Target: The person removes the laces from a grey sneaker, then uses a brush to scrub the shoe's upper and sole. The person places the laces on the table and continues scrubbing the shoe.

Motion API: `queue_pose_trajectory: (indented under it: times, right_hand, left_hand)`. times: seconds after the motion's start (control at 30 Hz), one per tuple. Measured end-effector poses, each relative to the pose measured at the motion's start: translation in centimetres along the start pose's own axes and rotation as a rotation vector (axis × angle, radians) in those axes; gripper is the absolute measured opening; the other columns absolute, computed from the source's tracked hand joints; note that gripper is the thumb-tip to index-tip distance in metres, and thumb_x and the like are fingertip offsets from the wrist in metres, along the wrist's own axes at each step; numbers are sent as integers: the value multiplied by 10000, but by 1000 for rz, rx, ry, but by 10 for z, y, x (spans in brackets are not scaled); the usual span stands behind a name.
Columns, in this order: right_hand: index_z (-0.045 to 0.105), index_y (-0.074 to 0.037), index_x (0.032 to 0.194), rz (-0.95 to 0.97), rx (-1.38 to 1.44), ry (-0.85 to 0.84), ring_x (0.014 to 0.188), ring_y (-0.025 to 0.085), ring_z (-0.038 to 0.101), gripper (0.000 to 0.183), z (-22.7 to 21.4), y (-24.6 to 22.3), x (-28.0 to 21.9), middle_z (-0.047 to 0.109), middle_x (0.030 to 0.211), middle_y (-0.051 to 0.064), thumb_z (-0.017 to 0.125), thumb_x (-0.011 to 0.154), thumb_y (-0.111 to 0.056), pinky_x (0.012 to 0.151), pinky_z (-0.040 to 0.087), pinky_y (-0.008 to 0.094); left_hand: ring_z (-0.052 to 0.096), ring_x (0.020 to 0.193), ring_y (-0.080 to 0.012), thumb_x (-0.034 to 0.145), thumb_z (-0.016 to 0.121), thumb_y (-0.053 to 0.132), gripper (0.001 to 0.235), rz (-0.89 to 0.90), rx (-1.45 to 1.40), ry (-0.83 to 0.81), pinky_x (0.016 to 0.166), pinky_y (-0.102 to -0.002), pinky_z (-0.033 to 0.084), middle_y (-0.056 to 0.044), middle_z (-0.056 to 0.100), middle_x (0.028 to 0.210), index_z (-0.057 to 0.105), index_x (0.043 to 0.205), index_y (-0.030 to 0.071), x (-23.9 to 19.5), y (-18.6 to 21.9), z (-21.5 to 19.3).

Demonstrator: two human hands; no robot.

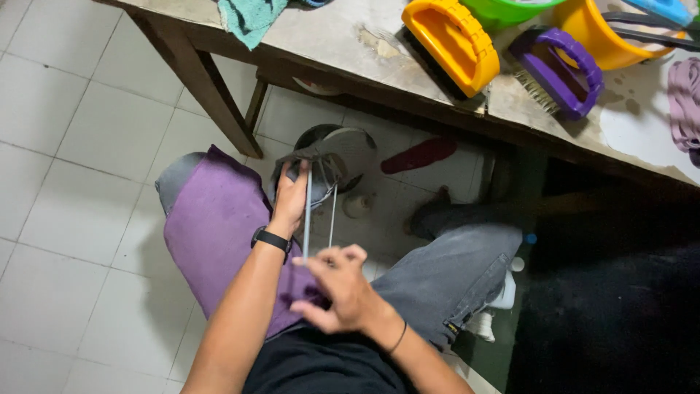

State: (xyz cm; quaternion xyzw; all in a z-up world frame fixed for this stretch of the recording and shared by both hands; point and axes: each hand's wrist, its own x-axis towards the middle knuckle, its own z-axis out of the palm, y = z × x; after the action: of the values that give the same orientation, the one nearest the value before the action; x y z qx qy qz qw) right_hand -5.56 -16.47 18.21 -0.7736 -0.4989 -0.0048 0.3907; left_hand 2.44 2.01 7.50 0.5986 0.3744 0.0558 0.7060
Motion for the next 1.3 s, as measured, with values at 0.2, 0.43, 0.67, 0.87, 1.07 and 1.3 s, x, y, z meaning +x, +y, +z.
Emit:
queue_pose_trajectory:
  times: [0.2, 0.43, 0.67, 0.87, 1.07, 1.3]
  right_hand:
    - [568, -78, 743, -189, 464, 24, 538, 233, 353, 400, -17, -19, 3, 433, 624, 15, 654, 994, -378, 789, 389, 379]
    - [373, -66, 642, -13, 506, -64, 513, 277, 322, 437, -57, -16, 6, 325, 588, 74, 584, 1023, -106, 565, 281, 400]
    - [254, -119, 608, -14, 691, -228, 490, 238, 277, 494, -59, 11, -11, 253, 541, 25, 581, 975, -79, 548, 283, 371]
    - [637, -120, 793, 383, 129, -33, 628, 230, 584, 216, -28, 58, 7, 620, 676, 53, 739, 915, -266, 583, 465, 388]
    - [724, -183, 1042, 383, -246, 341, 667, 205, 704, 226, 27, 110, 19, 661, 716, -11, 798, 863, -301, 592, 571, 320]
    - [616, -182, 762, 337, -224, 230, 637, 266, 660, 211, 63, 143, 11, 558, 624, 10, 590, 962, -240, 561, 542, 344]
  left_hand:
    - [636, 1197, -170, 888, 598, 546, 635, 51, -98, 11, 1039, -292, 478, -78, 685, 1302, 571, 1355, 117, 4, -13, 3]
    - [604, 1254, -189, 884, 561, 584, 674, -16, -16, 112, 1064, -299, 436, -62, 673, 1333, 544, 1399, 148, -5, 4, 2]
    - [580, 1300, -241, 850, 524, 642, 745, -136, 78, 41, 1077, -346, 428, -88, 645, 1384, 543, 1424, 167, -19, 9, 5]
    - [503, 1382, -308, 920, 598, 581, 701, 37, 248, 35, 1149, -442, 376, -126, 582, 1458, 519, 1460, 140, -2, -23, 7]
    - [656, 1081, -436, 958, 682, 430, 471, 309, 380, -4, 894, -532, 527, -217, 732, 1062, 659, 1258, 67, -17, -38, 16]
    - [720, 775, -398, 960, 711, 325, 303, 534, 340, -8, 628, -448, 551, -209, 724, 779, 687, 1031, 31, -16, -40, 16]
